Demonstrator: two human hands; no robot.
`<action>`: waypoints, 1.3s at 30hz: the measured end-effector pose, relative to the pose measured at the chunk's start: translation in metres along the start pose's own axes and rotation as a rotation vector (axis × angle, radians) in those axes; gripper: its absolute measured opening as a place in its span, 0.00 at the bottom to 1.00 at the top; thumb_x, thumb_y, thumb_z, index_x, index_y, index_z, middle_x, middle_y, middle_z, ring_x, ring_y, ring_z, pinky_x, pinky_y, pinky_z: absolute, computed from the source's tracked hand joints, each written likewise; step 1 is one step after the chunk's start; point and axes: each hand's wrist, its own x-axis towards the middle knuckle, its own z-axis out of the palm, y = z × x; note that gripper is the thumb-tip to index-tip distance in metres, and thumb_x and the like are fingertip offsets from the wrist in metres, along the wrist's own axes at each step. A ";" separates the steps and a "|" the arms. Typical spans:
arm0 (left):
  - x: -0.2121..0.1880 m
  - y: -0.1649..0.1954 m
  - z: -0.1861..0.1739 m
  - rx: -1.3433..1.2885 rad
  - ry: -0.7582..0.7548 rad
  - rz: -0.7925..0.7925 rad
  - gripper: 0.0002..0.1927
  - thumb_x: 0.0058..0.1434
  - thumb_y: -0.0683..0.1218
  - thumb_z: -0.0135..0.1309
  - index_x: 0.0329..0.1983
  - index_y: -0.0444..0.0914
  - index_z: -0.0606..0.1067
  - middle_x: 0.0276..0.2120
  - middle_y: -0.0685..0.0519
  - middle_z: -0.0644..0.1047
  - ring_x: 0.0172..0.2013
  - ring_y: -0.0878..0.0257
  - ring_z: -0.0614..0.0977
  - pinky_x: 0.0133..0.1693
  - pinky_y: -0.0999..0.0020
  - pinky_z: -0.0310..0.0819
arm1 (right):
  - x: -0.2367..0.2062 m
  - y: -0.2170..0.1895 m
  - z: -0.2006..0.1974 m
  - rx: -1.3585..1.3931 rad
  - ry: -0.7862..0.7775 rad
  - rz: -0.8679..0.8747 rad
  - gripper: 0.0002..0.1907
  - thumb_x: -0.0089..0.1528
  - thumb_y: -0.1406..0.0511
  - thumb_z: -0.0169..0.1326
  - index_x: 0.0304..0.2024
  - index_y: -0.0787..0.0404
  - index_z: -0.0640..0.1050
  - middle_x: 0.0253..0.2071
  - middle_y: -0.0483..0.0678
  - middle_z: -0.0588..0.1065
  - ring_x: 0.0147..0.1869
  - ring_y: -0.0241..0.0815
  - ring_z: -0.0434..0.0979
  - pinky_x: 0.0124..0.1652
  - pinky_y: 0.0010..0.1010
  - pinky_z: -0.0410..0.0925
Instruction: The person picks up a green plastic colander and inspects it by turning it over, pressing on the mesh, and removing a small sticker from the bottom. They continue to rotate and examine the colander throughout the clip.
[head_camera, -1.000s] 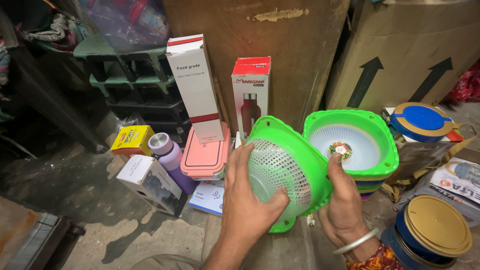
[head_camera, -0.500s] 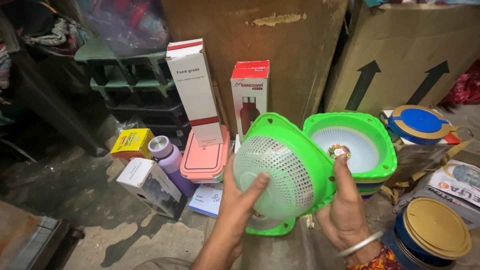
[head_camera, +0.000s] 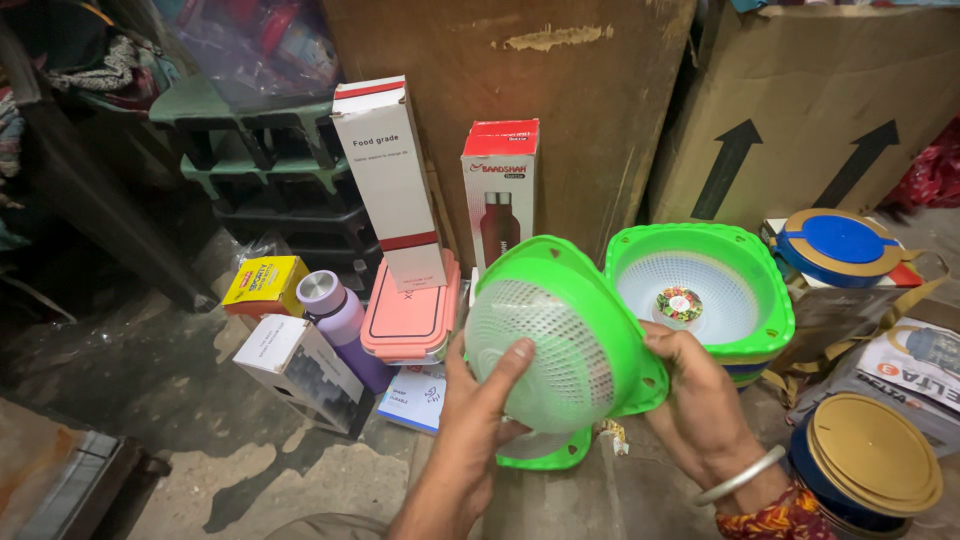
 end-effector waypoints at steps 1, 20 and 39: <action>0.002 -0.004 0.000 0.044 -0.008 0.056 0.51 0.47 0.61 0.62 0.74 0.51 0.55 0.61 0.51 0.71 0.57 0.54 0.78 0.48 0.49 0.79 | -0.001 0.000 0.001 -0.004 0.058 -0.016 0.25 0.65 0.58 0.45 0.56 0.69 0.76 0.52 0.53 0.79 0.54 0.46 0.77 0.57 0.43 0.67; 0.031 -0.001 -0.035 -0.410 -0.069 -0.103 0.32 0.67 0.63 0.38 0.66 0.41 0.70 0.62 0.52 0.76 0.60 0.58 0.76 0.61 0.56 0.68 | 0.001 0.005 0.018 0.241 0.137 0.051 0.22 0.69 0.54 0.44 0.59 0.57 0.73 0.54 0.45 0.78 0.55 0.41 0.77 0.57 0.41 0.68; 0.028 0.047 -0.024 -0.471 -0.060 0.041 0.28 0.71 0.60 0.38 0.60 0.37 0.75 0.54 0.48 0.80 0.51 0.53 0.81 0.56 0.54 0.74 | -0.006 -0.019 0.043 -0.348 0.150 -0.287 0.29 0.70 0.53 0.42 0.62 0.69 0.74 0.60 0.48 0.76 0.63 0.36 0.71 0.62 0.29 0.62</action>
